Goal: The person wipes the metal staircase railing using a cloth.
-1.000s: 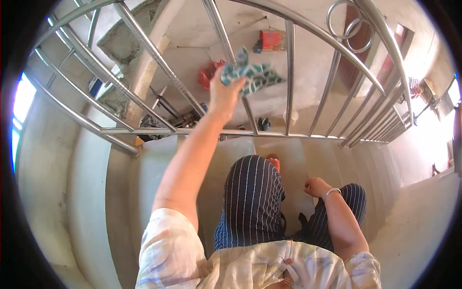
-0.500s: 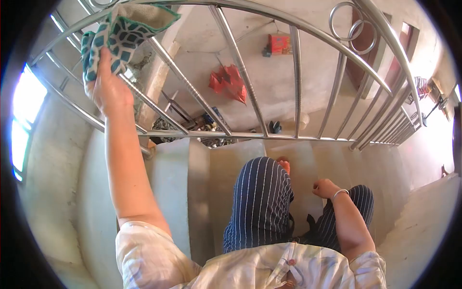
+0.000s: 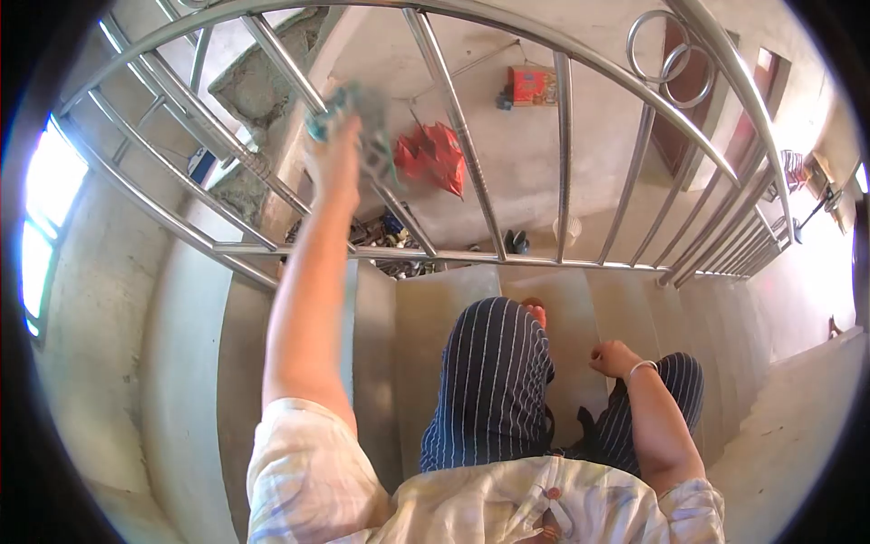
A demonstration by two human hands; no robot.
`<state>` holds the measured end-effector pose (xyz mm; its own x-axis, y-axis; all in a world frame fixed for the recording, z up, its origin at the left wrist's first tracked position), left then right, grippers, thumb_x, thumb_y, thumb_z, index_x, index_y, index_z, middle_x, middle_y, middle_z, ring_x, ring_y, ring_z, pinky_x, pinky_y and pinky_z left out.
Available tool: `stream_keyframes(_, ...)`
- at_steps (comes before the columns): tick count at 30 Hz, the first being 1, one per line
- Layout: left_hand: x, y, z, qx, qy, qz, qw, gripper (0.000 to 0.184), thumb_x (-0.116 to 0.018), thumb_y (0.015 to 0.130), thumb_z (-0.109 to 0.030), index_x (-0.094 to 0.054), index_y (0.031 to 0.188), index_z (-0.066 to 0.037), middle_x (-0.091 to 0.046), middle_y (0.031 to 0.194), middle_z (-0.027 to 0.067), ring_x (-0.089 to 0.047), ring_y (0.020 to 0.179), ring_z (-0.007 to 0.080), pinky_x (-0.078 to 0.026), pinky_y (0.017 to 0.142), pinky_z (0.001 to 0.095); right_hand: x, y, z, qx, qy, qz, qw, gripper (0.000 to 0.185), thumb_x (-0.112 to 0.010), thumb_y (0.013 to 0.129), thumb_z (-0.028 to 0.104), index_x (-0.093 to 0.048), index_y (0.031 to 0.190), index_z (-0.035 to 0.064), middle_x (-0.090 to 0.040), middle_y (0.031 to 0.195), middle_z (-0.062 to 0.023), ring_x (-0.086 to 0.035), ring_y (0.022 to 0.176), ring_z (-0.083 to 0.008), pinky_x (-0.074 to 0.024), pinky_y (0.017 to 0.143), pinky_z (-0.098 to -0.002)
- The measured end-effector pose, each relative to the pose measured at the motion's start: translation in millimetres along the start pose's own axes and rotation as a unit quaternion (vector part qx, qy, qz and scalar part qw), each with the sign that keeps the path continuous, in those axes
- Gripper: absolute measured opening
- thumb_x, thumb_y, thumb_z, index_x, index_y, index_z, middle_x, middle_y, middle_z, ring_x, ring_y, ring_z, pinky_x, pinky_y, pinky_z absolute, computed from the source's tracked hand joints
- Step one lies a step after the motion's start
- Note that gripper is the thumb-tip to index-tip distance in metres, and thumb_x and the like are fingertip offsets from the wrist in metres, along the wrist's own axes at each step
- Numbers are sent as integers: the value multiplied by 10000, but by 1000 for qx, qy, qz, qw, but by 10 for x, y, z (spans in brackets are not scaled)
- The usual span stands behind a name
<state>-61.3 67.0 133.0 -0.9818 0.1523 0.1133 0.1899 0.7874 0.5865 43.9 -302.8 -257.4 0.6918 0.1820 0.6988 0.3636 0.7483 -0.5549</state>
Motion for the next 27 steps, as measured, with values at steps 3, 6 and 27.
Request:
stream_keyframes(3,-15,-595,353,66,15,35,997,230,-639,666,-86,-553,864,-8,-580,771,47,-524,681,113,-415,613,252,-33,9,-38,-12,27,10,1000,295,-525,726,289,-602,950,113,-572,972,-138,-530,941,-295,-447,773,-393)
stream_keyframes(6,-59,-859,807,140,-82,59,985,233,-626,675,-39,-569,898,-7,-596,820,33,-542,724,107,-420,652,239,25,-12,10,18,18,7,1000,297,-522,730,285,-601,952,105,-568,977,-149,-525,944,-309,-441,782,-402)
stream_keyframes(27,-7,621,-492,9,-191,73,979,400,-661,677,-154,-495,1027,-56,-559,954,62,-525,874,193,-420,771,358,98,-74,89,55,30,-28,998,251,-514,720,240,-615,850,51,-597,852,-158,-557,854,-302,-435,765,-390)
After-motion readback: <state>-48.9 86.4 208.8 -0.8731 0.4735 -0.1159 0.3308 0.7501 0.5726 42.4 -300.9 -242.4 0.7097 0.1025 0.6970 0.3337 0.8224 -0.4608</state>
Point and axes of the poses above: each hand's wrist, its own y-axis towards the middle knuckle, its own x-axis out of the back of the hand, z = x × y, the point moved 3 cm from there along y, towards the middle knuckle
